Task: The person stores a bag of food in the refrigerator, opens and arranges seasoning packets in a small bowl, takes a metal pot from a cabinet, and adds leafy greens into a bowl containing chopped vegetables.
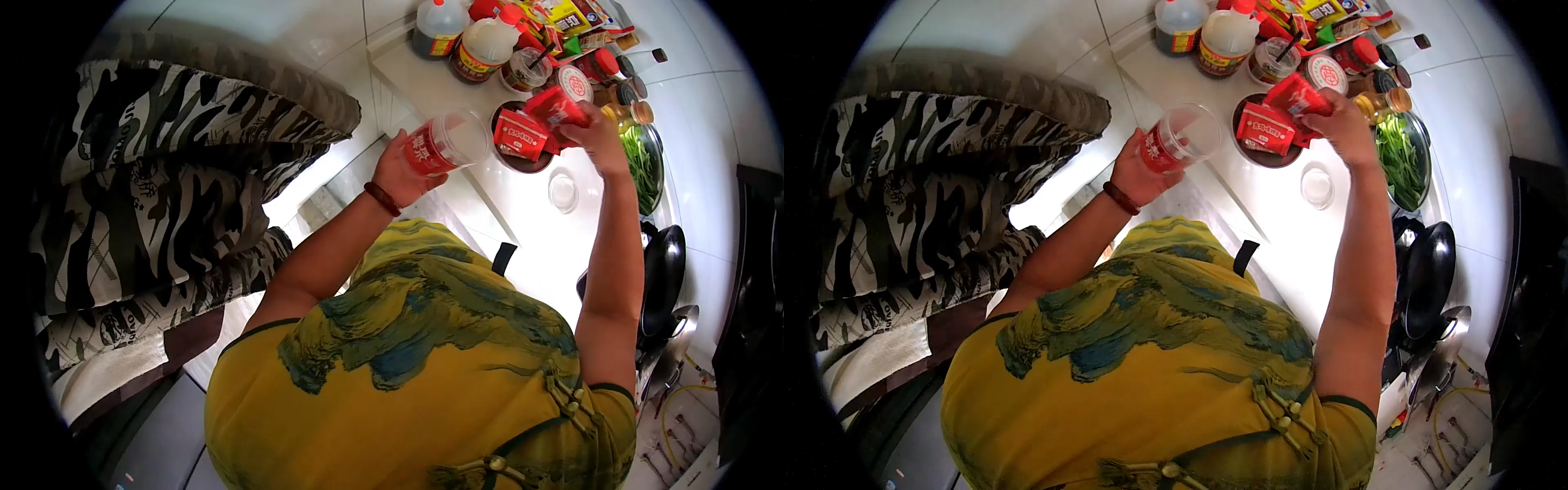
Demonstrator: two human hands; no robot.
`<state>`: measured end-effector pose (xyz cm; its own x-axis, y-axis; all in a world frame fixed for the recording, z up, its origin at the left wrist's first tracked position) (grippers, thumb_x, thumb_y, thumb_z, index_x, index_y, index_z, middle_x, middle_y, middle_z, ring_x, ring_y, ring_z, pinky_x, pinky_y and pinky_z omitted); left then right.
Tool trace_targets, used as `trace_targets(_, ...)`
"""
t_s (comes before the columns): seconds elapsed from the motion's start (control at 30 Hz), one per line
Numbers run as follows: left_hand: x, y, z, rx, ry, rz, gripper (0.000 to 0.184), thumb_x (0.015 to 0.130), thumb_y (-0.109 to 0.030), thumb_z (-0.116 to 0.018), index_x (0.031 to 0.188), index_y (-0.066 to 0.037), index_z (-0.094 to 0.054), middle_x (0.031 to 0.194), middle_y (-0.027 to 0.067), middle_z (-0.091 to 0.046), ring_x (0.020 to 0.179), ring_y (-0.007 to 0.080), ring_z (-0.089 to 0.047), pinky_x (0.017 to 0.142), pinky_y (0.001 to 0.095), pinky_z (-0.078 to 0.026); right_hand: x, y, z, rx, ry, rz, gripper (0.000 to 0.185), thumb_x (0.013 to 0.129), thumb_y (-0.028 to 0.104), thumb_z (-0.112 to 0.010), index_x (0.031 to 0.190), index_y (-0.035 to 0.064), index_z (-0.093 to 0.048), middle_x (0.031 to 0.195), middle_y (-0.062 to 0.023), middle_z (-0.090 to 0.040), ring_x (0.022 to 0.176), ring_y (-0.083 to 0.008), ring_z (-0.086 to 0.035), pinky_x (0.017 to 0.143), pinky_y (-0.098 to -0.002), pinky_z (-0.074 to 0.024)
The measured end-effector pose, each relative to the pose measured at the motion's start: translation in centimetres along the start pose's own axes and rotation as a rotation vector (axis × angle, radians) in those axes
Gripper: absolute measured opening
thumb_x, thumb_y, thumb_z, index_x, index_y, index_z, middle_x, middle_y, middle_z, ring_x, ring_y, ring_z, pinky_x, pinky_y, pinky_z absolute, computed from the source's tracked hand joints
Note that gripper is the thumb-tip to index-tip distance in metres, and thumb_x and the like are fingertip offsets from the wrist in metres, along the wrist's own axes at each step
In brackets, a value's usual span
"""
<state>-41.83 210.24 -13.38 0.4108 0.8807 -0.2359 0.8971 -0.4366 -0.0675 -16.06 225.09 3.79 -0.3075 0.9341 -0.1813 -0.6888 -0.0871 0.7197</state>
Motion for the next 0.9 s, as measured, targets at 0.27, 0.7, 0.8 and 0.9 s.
trace_targets(0.27, 1.4, 1.2, -1.0, 0.077, -0.024, 0.04, 0.056, 0.09, -0.052, -0.04, 0.131, -0.015, -0.042, 0.125, 0.0093, -0.053, 0.11, 0.029, -0.052, 0.083, 0.0447, -0.047, -2.2, 1.6, 0.7, 0.51, 0.156, 0.012, 0.043, 0.075, 0.002, -0.061, 0.117, 0.0002, -0.055, 0.097, -0.0047, -0.064, 0.085, -0.0116, -0.06, 0.08, -0.0249, -0.0463)
trace_targets(0.7, 2.2, 1.6, -1.8, 0.229, -0.018, -0.025, 0.057, 0.09, -0.05, -0.042, 0.127, -0.007, -0.045, 0.125, 0.0125, -0.053, 0.112, 0.0292, -0.053, 0.092, 0.0475, -0.043, -4.2, 8.3, -4.9, -0.361, 0.424, 0.215, 0.036, 0.066, -0.005, -0.053, 0.1, 0.0001, -0.059, 0.079, -0.0135, -0.063, 0.071, -0.0189, -0.061, 0.068, -0.0308, -0.0492)
trace_targets(0.8, 1.9, 1.6, -1.7, 0.231, -0.027, -0.039, 0.056, 0.091, -0.048, -0.041, 0.127, -0.006, -0.045, 0.125, 0.0134, -0.054, 0.111, 0.0302, -0.054, 0.093, 0.0486, -0.044, -3.7, 8.0, -5.8, -0.455, 0.544, 0.211, 0.03, 0.065, -0.003, -0.053, 0.093, 0.0007, -0.06, 0.076, -0.0173, -0.061, 0.071, -0.0246, -0.062, 0.066, -0.0333, -0.049)
trace_targets(0.9, 1.6, 1.7, -1.2, 0.224, -0.027, -0.033, 0.054, 0.091, -0.046, -0.04, 0.127, -0.006, -0.045, 0.124, 0.0136, -0.054, 0.11, 0.0307, -0.055, 0.092, 0.0484, -0.044, -3.7, 8.4, -6.2, -0.554, 0.611, 0.189, 0.024, 0.065, -0.001, -0.051, 0.087, -0.0015, -0.061, 0.082, -0.0214, -0.062, 0.081, -0.033, -0.063, 0.072, -0.0385, -0.0496)
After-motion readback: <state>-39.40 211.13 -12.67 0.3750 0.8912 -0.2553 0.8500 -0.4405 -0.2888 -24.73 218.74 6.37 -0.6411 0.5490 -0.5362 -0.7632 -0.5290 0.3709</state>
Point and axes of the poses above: each hand's wrist, its own x-axis towards the middle knuckle, its own z-axis out of the back of the hand, y = z × x, the point moved 4 cm from there along x, towards the middle knuckle
